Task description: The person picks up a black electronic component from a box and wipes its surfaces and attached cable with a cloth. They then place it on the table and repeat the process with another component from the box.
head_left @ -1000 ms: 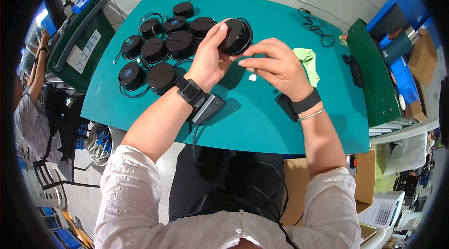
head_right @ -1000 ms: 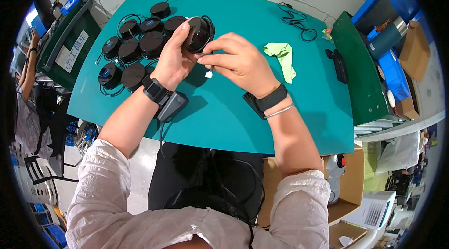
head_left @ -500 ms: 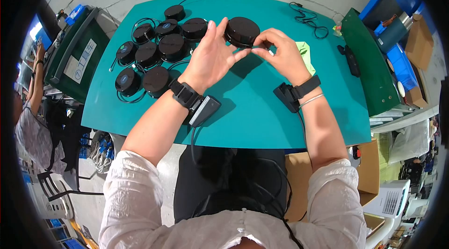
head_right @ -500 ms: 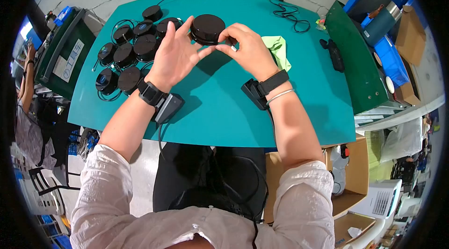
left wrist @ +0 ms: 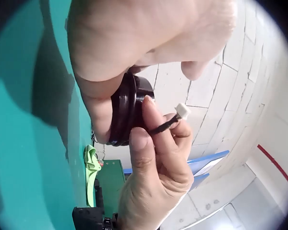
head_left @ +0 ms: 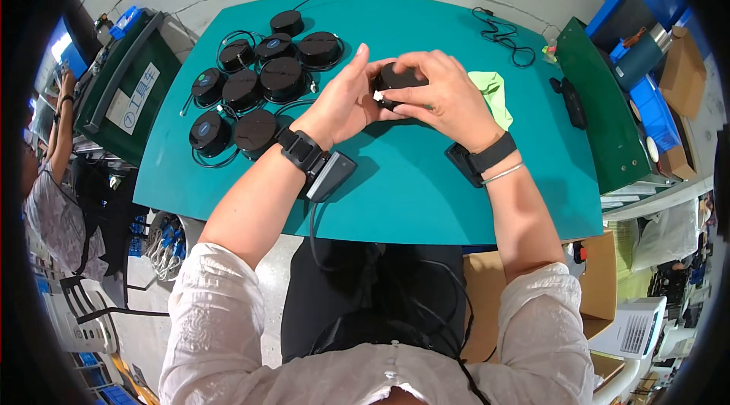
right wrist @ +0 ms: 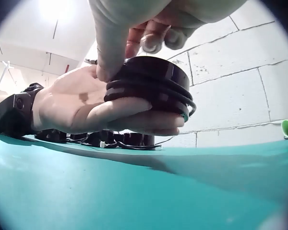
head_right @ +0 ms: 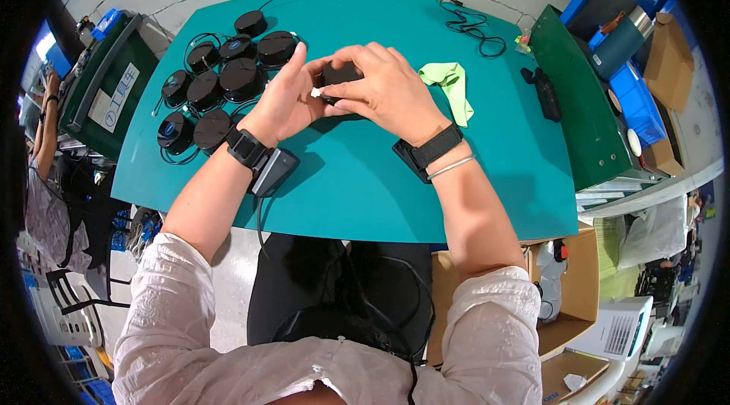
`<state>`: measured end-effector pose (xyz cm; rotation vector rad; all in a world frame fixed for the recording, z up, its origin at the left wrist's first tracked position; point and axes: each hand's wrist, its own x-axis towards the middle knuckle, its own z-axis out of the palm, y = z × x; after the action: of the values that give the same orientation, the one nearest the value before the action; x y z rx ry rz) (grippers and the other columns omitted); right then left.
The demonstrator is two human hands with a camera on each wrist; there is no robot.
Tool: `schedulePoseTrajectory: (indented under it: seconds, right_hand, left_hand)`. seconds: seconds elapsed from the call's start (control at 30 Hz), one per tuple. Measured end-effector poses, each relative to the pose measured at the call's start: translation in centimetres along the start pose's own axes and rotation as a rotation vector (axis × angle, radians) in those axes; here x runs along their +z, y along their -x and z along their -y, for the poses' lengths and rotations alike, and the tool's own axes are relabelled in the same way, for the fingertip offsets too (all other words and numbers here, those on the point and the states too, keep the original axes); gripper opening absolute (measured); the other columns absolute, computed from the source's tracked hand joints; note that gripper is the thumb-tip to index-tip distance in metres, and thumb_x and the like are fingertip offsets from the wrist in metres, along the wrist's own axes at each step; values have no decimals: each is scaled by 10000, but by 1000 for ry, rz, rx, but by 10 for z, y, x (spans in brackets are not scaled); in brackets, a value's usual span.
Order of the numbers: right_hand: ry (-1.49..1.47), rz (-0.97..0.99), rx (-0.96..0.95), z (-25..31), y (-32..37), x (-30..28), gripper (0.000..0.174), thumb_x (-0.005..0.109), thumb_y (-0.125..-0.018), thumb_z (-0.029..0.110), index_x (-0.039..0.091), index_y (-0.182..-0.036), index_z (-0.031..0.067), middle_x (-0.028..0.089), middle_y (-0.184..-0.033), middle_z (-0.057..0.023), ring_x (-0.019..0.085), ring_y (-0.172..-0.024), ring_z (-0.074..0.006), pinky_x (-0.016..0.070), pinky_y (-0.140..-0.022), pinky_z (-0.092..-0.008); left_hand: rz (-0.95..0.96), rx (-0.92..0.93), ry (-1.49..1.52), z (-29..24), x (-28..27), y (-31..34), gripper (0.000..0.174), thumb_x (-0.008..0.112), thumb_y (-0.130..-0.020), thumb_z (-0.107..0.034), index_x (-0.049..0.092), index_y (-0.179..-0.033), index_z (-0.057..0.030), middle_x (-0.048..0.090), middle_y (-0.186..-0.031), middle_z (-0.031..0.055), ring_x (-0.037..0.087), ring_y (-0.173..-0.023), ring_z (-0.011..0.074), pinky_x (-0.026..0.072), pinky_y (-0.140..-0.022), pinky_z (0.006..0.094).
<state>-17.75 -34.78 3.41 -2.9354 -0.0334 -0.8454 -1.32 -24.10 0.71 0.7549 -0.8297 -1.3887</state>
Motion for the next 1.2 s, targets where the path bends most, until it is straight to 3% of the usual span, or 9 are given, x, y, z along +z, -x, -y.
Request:
schedulePoseTrajectory:
  seconds: [0.1, 0.17, 0.23, 0.37, 0.5, 0.53, 0.7, 0.9, 1.2]
  right_hand:
    - [76, -160, -33, 1, -2, 4, 525, 766, -722, 286, 619, -1224, 246, 536, -1277, -48, 522, -1153, -278, 458, -950, -392]
    - [-207, 60, 195, -8, 6, 17, 687, 777, -725, 277, 499, -1351, 221, 488, -1355, -106, 488, -1213, -327, 429, -1010, -406]
    - [-213, 71, 240, -7, 7, 14, 711, 772, -725, 254, 477, -1368, 184, 465, -1376, -113, 473, -1232, -332, 421, -1023, -406]
    - [-352, -7, 378, -28, 12, 23, 681, 769, -743, 208, 488, -1353, 98, 492, -1336, -155, 518, -1191, -306, 462, -974, -388]
    - [-783, -129, 667, -45, 16, 27, 683, 799, -746, 182, 487, -1330, 12, 544, -1237, -141, 583, -1055, -220, 515, -855, -321]
    - [-839, -174, 716, -45, 14, 25, 699, 799, -748, 155, 467, -1342, -4, 549, -1230, -145, 585, -1051, -212, 514, -854, -307]
    - [-600, -219, 750, -68, -16, 19, 773, 821, -726, 188, 428, -1360, -13, 589, -1191, -192, 588, -1078, -222, 509, -869, -320]
    - [-49, 53, 446, -93, -101, 53, 790, 832, -676, 343, 483, -1283, -22, 608, -1162, -238, 621, -1040, -343, 494, -896, -387]
    - [127, 241, 707, -106, -157, 121, 767, 711, -709, 574, 601, -1165, -33, 641, -1127, -236, 633, -1024, -352, 500, -884, -395]
  left_hand:
    - [3, 0, -122, -3, 1, 4, 820, 253, -945, -672, 291, -1446, -24, 391, -1399, 142, 474, -1237, 244, 420, -999, 452]
    - [20, -10, -140, 1, -4, 2, 848, 242, -937, -687, 234, -1471, -28, 358, -1429, 156, 442, -1273, 260, 399, -1019, 462]
    - [19, 0, -105, 4, -2, 1, 909, 254, -925, -700, 16, -1519, -54, 232, -1506, 203, 369, -1332, 328, 347, -1065, 499]
    - [-39, 31, 118, 7, -6, -2, 931, 329, -930, -667, -115, -1503, -84, 77, -1546, 225, 317, -1352, 413, 316, -1095, 527]
    - [-73, 23, 81, 13, -6, -6, 856, 379, -959, -587, 69, -1486, 12, 348, -1423, 251, 425, -1284, 357, 413, -1030, 475]
    - [-134, -15, 57, 12, -5, -5, 662, 441, -977, -487, 315, -1363, 37, 480, -1257, 221, 554, -1108, 327, 508, -904, 441]
    - [36, -188, -285, 10, -1, 2, 288, 589, -928, -277, 541, -964, 5, 590, -812, 91, 639, -702, 203, 534, -532, 319]
    - [198, -246, -511, 17, 3, -5, 311, 597, -929, -289, 579, -814, -1, 604, -741, 51, 614, -663, 120, 538, -527, 263]
    - [176, -202, -534, 21, 1, -6, 236, 619, -905, -200, 608, -843, 27, 617, -781, 77, 642, -700, 148, 567, -547, 278]
